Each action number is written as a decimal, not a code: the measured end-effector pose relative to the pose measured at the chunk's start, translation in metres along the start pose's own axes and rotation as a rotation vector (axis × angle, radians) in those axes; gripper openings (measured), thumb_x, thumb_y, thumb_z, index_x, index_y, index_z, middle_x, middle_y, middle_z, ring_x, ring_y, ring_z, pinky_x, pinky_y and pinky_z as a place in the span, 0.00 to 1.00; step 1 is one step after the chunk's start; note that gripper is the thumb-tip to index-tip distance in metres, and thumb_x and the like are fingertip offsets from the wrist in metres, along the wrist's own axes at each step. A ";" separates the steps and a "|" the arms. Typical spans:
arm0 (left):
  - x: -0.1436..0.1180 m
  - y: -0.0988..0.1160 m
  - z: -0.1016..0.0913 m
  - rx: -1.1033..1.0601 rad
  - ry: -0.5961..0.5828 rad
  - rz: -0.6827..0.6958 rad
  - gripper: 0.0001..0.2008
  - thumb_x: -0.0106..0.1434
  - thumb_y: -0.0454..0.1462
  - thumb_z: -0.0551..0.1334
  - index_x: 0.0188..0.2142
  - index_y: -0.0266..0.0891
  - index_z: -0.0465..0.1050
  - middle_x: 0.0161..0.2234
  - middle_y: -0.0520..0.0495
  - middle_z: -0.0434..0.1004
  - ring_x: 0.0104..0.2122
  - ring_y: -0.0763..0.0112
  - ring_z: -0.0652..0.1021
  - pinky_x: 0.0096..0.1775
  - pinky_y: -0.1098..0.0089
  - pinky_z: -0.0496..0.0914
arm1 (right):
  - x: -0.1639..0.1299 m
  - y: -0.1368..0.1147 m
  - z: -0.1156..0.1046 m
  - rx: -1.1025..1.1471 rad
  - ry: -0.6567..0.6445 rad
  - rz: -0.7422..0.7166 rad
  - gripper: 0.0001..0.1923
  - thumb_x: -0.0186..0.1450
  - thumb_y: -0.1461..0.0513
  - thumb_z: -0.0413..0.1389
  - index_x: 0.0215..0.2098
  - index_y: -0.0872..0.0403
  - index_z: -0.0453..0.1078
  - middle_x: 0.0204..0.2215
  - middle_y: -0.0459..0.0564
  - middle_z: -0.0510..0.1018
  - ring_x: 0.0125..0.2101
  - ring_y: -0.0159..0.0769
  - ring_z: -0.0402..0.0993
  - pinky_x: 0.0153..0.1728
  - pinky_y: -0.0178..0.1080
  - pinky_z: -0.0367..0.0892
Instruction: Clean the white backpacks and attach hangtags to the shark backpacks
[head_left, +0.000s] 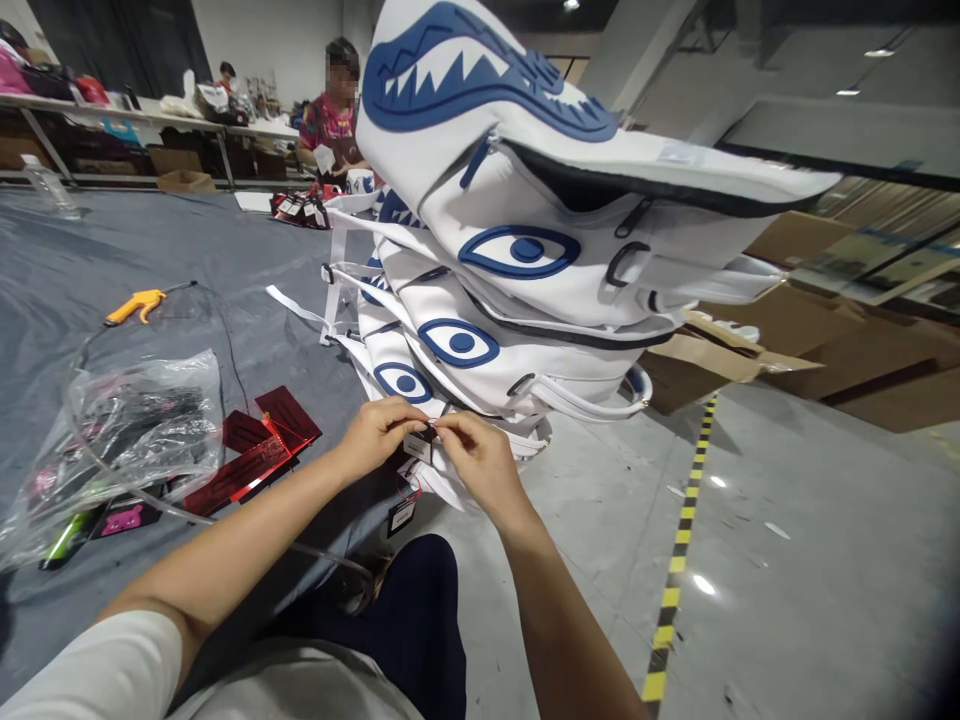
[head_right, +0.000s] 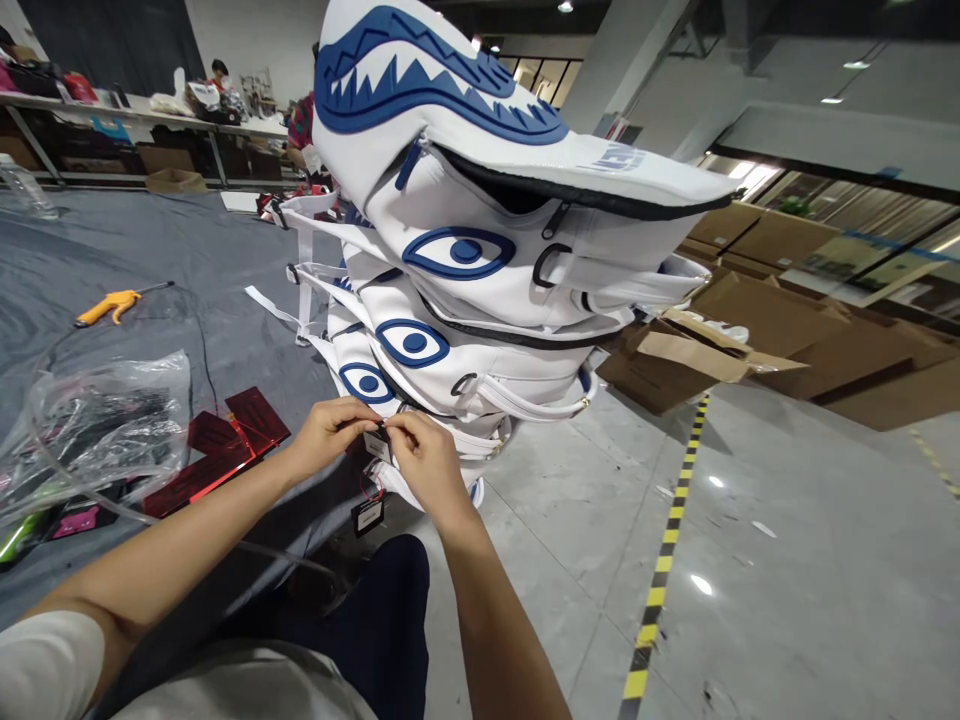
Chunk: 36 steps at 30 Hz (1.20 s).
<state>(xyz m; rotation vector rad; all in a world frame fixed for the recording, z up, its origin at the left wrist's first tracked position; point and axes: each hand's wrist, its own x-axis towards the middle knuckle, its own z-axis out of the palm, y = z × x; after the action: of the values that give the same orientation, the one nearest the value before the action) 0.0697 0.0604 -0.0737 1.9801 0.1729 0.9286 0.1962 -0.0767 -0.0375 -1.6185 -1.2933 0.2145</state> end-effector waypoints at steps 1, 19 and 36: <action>-0.001 0.001 0.000 0.026 -0.009 0.008 0.09 0.67 0.40 0.62 0.38 0.41 0.81 0.34 0.46 0.82 0.35 0.69 0.79 0.40 0.69 0.70 | -0.001 -0.001 0.001 -0.064 0.005 -0.048 0.08 0.65 0.62 0.54 0.34 0.52 0.76 0.31 0.47 0.79 0.31 0.34 0.73 0.34 0.36 0.65; -0.002 0.007 -0.004 0.281 -0.123 -0.008 0.09 0.69 0.38 0.59 0.39 0.41 0.79 0.37 0.45 0.81 0.37 0.67 0.79 0.41 0.69 0.69 | -0.004 0.001 0.006 -0.276 -0.021 -0.183 0.10 0.70 0.64 0.50 0.36 0.51 0.72 0.32 0.48 0.76 0.34 0.37 0.73 0.37 0.37 0.64; 0.024 0.047 -0.010 0.686 -0.314 -0.100 0.04 0.67 0.38 0.60 0.37 0.41 0.72 0.33 0.51 0.81 0.33 0.65 0.79 0.31 0.69 0.61 | -0.003 -0.008 -0.004 -0.341 -0.020 -0.221 0.10 0.71 0.66 0.48 0.35 0.52 0.70 0.33 0.49 0.75 0.34 0.37 0.72 0.36 0.38 0.63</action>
<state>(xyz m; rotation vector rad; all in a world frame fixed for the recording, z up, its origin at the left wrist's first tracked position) 0.0690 0.0517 -0.0209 2.6861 0.4522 0.5099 0.1929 -0.0820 -0.0309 -1.7395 -1.5755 -0.1332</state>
